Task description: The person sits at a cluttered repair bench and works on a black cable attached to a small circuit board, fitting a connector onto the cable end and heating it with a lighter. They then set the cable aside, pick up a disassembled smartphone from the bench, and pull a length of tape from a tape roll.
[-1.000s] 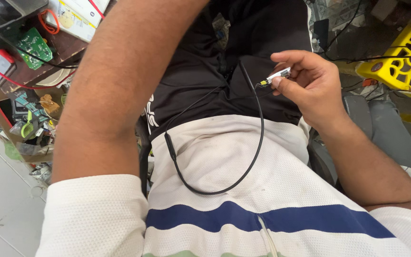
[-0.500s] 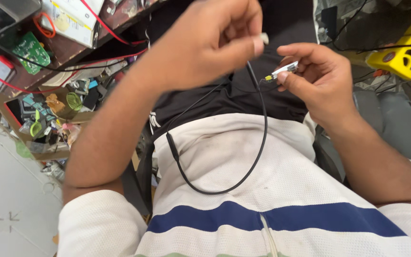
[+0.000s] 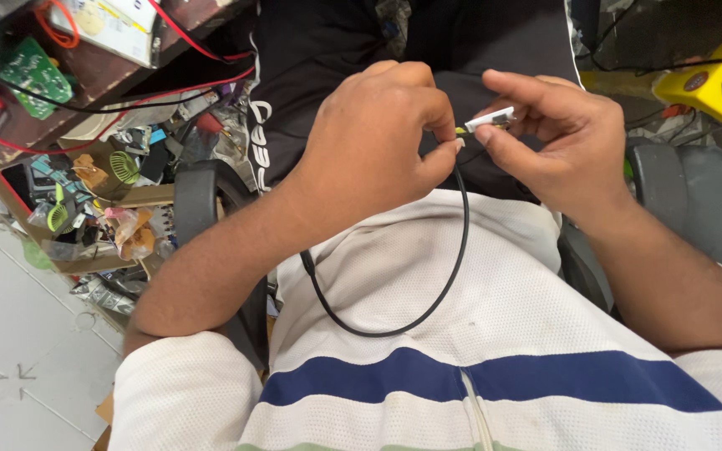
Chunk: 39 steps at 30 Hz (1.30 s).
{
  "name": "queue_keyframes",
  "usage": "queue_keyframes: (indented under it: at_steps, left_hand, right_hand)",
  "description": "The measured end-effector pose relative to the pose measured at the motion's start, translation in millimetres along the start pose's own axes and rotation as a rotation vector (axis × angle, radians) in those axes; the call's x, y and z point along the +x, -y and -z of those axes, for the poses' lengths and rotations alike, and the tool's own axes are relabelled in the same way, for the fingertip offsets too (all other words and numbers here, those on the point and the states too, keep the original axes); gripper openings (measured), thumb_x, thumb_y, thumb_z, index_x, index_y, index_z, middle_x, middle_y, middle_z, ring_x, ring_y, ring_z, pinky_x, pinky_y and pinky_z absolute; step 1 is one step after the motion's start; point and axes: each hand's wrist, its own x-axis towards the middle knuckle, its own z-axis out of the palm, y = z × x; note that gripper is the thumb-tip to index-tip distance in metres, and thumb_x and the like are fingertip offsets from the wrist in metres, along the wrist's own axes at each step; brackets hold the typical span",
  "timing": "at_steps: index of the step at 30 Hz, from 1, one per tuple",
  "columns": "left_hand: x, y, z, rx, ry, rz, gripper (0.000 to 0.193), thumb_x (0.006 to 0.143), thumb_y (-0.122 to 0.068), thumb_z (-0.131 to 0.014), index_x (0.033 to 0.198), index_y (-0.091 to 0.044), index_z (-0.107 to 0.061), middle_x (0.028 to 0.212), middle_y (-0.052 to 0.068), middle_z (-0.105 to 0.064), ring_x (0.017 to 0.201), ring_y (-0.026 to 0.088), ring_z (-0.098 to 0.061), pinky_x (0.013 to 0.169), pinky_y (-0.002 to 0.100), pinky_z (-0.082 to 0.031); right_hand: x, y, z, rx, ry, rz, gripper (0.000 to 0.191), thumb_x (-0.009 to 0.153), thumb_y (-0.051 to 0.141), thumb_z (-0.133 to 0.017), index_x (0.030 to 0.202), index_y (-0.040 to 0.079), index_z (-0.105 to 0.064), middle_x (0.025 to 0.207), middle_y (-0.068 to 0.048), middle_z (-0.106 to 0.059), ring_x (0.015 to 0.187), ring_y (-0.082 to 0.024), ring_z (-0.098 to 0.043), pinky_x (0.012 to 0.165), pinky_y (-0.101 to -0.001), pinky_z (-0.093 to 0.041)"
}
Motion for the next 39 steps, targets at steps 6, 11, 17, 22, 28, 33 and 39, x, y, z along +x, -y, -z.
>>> queue_keyframes:
  at_steps: [6,11,17,22,28,33,39]
  left_hand:
    - [1.4,-2.4,-4.4,0.089,-0.075,-0.054,0.015,0.08,-0.017,-0.083,0.072,-0.012,-0.071,0.076,0.002,-0.058,0.078,0.022,-0.059,0.071,0.039,-0.044]
    - [1.2,-1.0,-7.6,0.114,-0.08,-0.064,0.016,0.081,-0.017,-0.083,0.072,-0.012,-0.071,0.076,0.001,-0.057,0.075,0.02,-0.056,0.071,0.039,-0.042]
    - [-0.7,0.0,-10.3,0.172,-0.162,-0.104,0.019,0.08,-0.017,-0.084,0.075,-0.013,-0.067,0.079,0.002,-0.054,0.078,0.021,-0.054,0.071,0.04,-0.039]
    - [-5.2,0.0,-10.7,0.203,-0.23,-0.155,0.027,0.085,-0.022,-0.087,0.083,-0.012,-0.063,0.087,0.003,-0.054,0.084,0.021,-0.053,0.077,0.04,-0.039]
    - [-6.5,4.3,-10.1,0.247,-0.285,-0.339,0.016,0.093,-0.014,-0.08,0.09,-0.007,-0.066,0.096,0.004,-0.057,0.094,0.021,-0.056,0.085,0.04,-0.042]
    - [-6.2,0.3,-11.4,0.369,-0.37,-0.416,0.009,0.092,-0.009,-0.077,0.099,-0.005,-0.072,0.095,0.002,-0.06,0.094,0.018,-0.06,0.089,0.036,-0.045]
    - [-6.8,0.6,-13.1,0.18,-0.345,-0.315,0.011,0.097,-0.014,-0.08,0.1,-0.007,-0.072,0.096,0.002,-0.062,0.095,0.019,-0.06,0.09,0.04,-0.043]
  right_hand:
    - [1.7,-2.6,-1.6,-0.058,0.024,0.028,0.045,0.099,-0.011,-0.075,0.142,-0.006,-0.062,0.111,-0.008,-0.066,0.099,-0.009,-0.069,0.084,-0.0181,-0.058]
    - [1.1,-2.4,-1.5,-0.034,0.035,0.032,0.044,0.099,-0.012,-0.075,0.14,-0.006,-0.062,0.111,-0.008,-0.066,0.098,-0.009,-0.068,0.086,-0.0186,-0.059]
    - [1.7,-4.1,-1.1,-0.055,0.047,0.036,0.046,0.098,-0.014,-0.074,0.142,-0.006,-0.062,0.11,-0.01,-0.066,0.098,-0.01,-0.068,0.087,-0.0201,-0.059]
    - [0.1,-4.9,-0.5,0.016,0.004,-0.004,0.039,0.101,-0.014,-0.072,0.138,-0.007,-0.061,0.114,-0.01,-0.066,0.103,-0.01,-0.068,0.088,-0.0195,-0.059]
    - [0.5,-3.3,1.2,0.098,-0.061,-0.086,0.043,0.102,-0.011,-0.071,0.144,-0.006,-0.061,0.109,-0.01,-0.072,0.093,-0.008,-0.069,0.081,-0.0174,-0.058]
    - [2.3,-0.7,0.8,0.099,-0.087,-0.118,0.042,0.103,-0.009,-0.072,0.143,-0.006,-0.061,0.106,-0.01,-0.072,0.091,-0.008,-0.07,0.08,-0.0198,-0.063]
    - [0.9,-0.6,1.3,0.067,-0.085,-0.092,0.042,0.103,-0.009,-0.073,0.144,-0.006,-0.061,0.106,-0.01,-0.072,0.09,-0.007,-0.07,0.078,-0.0184,-0.061]
